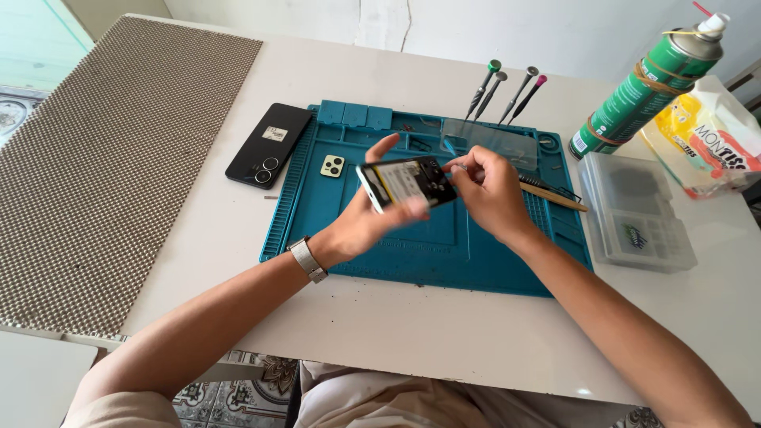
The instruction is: The person cleans a smartphone camera module with a blue plastic tool and a screwdriver, then uses a toothbrush to clean the interior of a disassembled smartphone. The person handles the camera module and the phone body, using tools to remove debris from the components.
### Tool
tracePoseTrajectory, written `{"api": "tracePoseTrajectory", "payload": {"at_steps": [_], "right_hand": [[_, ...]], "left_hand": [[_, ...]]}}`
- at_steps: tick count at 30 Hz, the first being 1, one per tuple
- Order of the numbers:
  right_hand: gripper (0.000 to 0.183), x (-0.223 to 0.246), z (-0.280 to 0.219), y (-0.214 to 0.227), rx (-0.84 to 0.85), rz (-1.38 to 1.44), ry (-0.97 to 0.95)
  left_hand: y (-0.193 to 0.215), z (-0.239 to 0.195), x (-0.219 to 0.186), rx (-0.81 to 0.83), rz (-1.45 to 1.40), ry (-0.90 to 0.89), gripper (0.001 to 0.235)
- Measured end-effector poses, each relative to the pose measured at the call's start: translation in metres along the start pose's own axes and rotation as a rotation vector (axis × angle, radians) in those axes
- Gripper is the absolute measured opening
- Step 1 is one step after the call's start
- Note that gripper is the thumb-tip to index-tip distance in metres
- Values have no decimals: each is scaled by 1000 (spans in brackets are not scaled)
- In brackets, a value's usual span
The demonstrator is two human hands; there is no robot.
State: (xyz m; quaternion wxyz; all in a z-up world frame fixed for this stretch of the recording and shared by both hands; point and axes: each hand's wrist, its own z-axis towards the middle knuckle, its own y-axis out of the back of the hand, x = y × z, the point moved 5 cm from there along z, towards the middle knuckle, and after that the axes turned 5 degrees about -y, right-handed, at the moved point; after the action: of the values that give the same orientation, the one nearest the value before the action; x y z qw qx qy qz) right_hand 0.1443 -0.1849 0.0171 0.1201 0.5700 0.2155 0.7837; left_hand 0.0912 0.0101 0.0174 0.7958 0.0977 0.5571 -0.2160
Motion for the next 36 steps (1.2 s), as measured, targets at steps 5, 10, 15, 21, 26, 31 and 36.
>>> {"api": "tracePoseTrajectory", "payload": {"at_steps": [5,10,15,21,26,31,36], "right_hand": [[13,-11,9,-4,202,30,-181],[24,-19,11,0,269,-10,-398],[32,-17,13,-6,297,-40,-353],[32,-20,15,-10,271,-145,-314],[33,-20,17,-10,274,-174,-276],[34,-26,19,-12,274,-283,-236],[36,-9,21,-20,182,-564,150]], "left_hand": [[22,11,9,-77,-377,241,64],[40,15,6,-78,-400,290,56],[39,17,4,-53,-391,276,56],[33,16,6,2,-307,229,69],[27,15,14,49,-194,157,88],[16,12,12,127,259,-112,108],[10,20,18,138,358,-124,101]]}}
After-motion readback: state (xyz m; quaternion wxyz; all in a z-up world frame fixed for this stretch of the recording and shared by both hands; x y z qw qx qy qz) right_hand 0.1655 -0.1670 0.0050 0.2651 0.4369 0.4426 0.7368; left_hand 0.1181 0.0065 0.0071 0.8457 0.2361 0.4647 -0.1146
